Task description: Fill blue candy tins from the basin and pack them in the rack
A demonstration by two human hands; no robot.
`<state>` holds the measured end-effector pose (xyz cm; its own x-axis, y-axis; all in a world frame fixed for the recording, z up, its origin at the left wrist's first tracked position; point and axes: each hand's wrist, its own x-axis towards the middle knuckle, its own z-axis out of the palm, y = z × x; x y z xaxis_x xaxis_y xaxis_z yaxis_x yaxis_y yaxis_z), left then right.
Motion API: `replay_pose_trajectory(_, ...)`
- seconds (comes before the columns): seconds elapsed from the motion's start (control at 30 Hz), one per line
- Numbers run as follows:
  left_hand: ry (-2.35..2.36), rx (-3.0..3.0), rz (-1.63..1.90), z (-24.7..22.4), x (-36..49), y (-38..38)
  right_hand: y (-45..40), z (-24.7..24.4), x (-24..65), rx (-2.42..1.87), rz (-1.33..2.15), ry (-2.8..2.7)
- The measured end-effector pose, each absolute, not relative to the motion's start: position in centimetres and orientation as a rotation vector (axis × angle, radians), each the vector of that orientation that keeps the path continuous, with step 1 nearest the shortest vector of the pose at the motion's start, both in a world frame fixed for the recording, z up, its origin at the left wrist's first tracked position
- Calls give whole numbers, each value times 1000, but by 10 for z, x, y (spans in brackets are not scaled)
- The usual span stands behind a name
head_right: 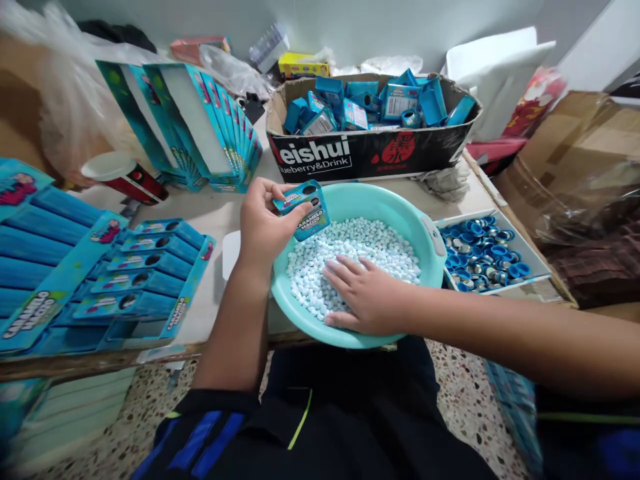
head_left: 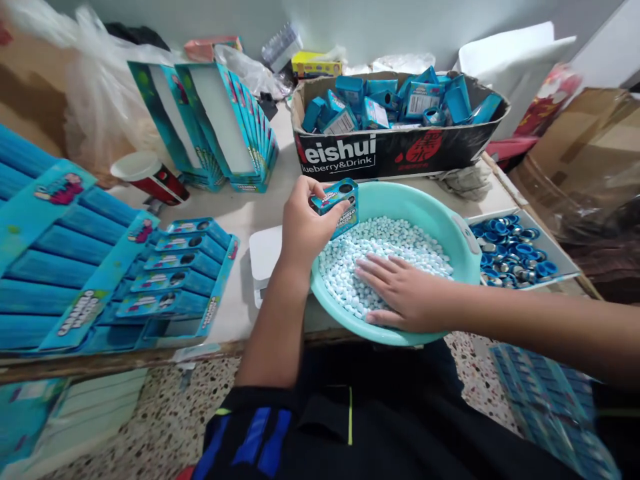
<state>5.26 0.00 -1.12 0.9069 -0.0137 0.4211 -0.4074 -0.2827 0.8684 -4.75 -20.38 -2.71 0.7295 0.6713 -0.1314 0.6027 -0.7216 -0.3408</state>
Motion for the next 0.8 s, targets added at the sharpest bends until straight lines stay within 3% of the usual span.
replay_pose_trajectory(0.13, -331, 1763, 429, -14, 53, -1, -210, -43, -42, -2653, 401, -975)
replay_pose_trajectory(0.47, -364, 1707, 508, -11, 49, 0, -191, -74, 47, -2772, 58, -887)
replay_pose_trajectory(0.8, -322, 1812, 367, -9, 48, 3, -189, -63, 52, -2697, 198, -688)
